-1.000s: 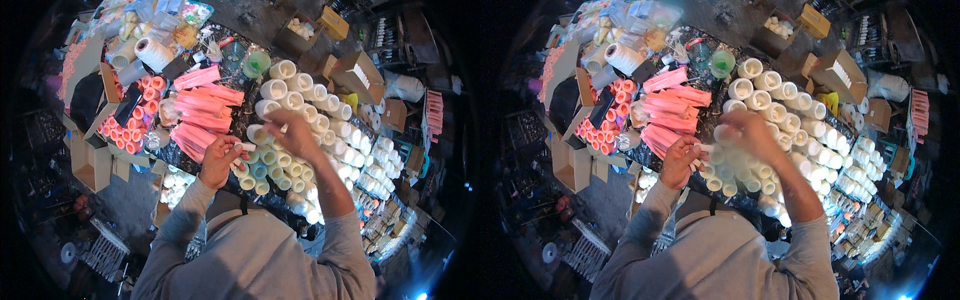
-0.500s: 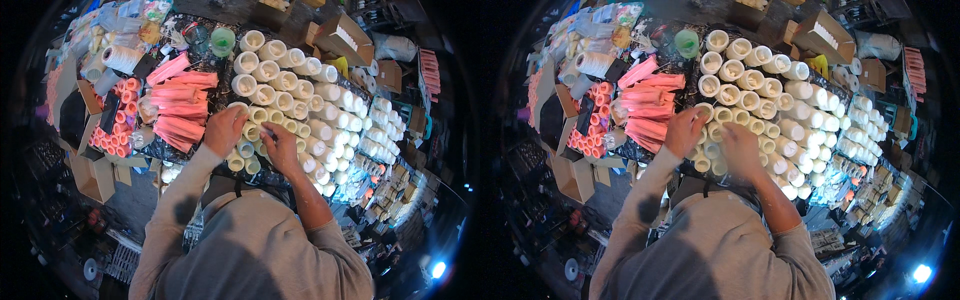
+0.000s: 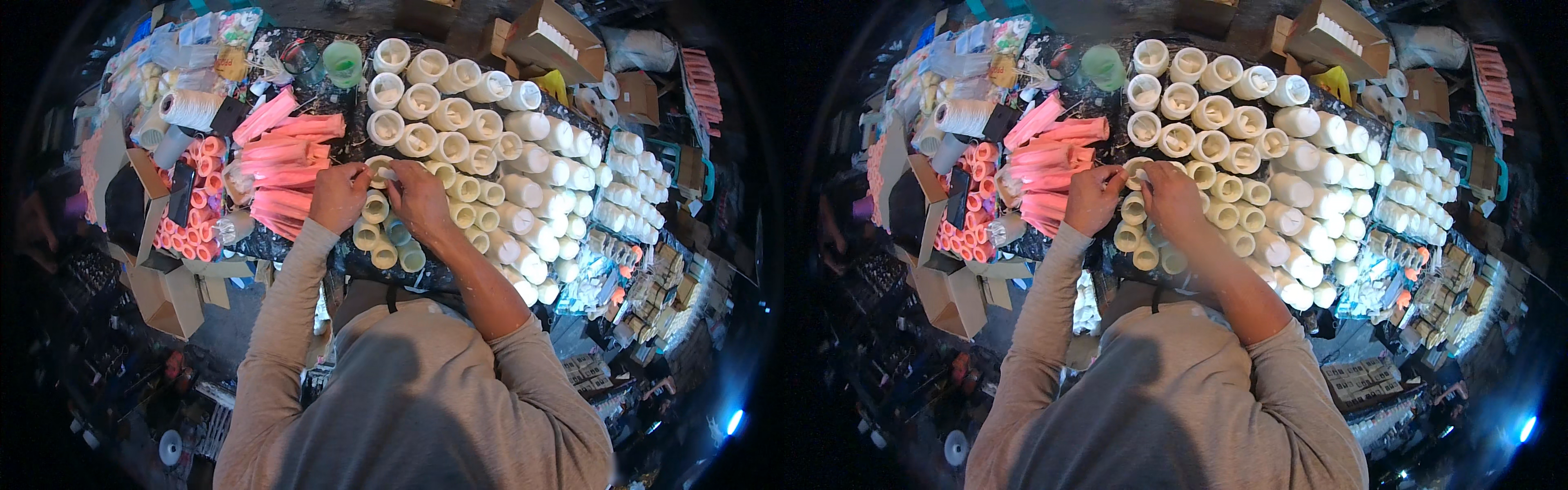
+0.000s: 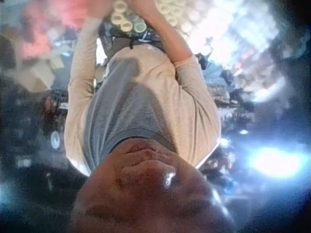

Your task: The person inserts small white wicks into the open ends of numerous white conical candle molds arranged on a table. The person repeatedly picks up wicks and places them into the molds one by one.

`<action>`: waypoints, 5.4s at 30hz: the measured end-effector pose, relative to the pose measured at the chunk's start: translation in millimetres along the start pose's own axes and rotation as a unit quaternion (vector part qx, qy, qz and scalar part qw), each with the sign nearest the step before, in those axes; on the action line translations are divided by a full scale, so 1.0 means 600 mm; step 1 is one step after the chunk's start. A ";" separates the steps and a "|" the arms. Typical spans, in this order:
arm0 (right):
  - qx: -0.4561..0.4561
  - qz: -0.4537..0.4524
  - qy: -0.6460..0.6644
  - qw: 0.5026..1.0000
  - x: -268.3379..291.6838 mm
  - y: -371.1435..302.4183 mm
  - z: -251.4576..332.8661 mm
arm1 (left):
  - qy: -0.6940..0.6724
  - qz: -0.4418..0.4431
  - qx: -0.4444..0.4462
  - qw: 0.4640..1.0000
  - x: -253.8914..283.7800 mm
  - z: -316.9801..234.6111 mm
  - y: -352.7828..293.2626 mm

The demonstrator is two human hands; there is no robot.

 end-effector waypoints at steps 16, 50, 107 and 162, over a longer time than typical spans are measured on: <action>-0.034 0.084 0.157 0.983 -0.031 -0.064 0.047 | -0.537 0.046 0.259 0.802 -0.071 0.057 -0.057; -0.254 0.090 0.325 0.906 -0.063 -0.052 -0.021 | -0.535 0.062 0.264 0.800 -0.039 0.024 -0.026; -0.160 -0.067 -0.048 0.984 0.252 -0.336 -0.076 | -0.153 0.022 0.072 0.985 -0.020 0.073 0.018; -0.278 -0.467 0.652 0.528 0.612 -0.910 -0.711 | -0.266 0.477 0.236 0.804 -1.115 -0.570 -0.404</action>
Point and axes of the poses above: each hand's wrist, its own y-axis towards the middle knuckle, its own x-axis out of the back of the hand, z = x × y, the point moved 5 cm from there along y, towards the middle knuckle, and after that the axes turned 1 degree about y, right-handed, at the moved point
